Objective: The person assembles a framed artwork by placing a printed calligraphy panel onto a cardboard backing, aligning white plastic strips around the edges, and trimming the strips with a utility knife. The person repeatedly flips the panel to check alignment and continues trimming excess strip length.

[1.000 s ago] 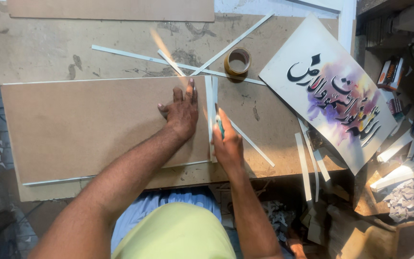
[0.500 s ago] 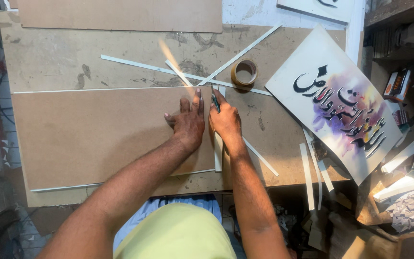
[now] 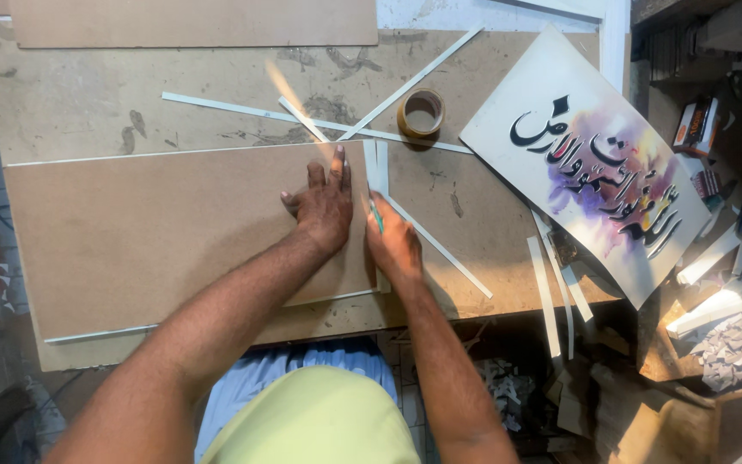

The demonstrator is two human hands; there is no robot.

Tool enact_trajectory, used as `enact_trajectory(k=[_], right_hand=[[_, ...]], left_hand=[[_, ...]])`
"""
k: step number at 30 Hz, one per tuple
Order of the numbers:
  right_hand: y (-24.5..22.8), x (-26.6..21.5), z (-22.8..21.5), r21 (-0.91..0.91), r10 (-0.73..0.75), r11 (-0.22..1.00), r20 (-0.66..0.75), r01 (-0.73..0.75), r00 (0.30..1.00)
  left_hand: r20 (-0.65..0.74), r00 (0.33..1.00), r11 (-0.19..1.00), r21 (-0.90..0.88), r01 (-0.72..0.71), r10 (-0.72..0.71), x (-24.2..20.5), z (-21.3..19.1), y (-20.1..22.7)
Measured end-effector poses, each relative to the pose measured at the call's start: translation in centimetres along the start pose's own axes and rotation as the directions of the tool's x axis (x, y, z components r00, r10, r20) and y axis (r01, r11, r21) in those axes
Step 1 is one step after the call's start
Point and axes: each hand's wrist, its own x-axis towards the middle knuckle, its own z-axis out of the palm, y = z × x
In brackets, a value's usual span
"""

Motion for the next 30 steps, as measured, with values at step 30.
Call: enact_trajectory(k=[30], right_hand=[[-5.1,5.3,-2.6,0.069,-0.036,0.997,-0.079,0.041,0.996]], left_hand=[[0.025,0.999,0.999,0.008,-0.041,0.040,-0.4,-0.8,-0.4]])
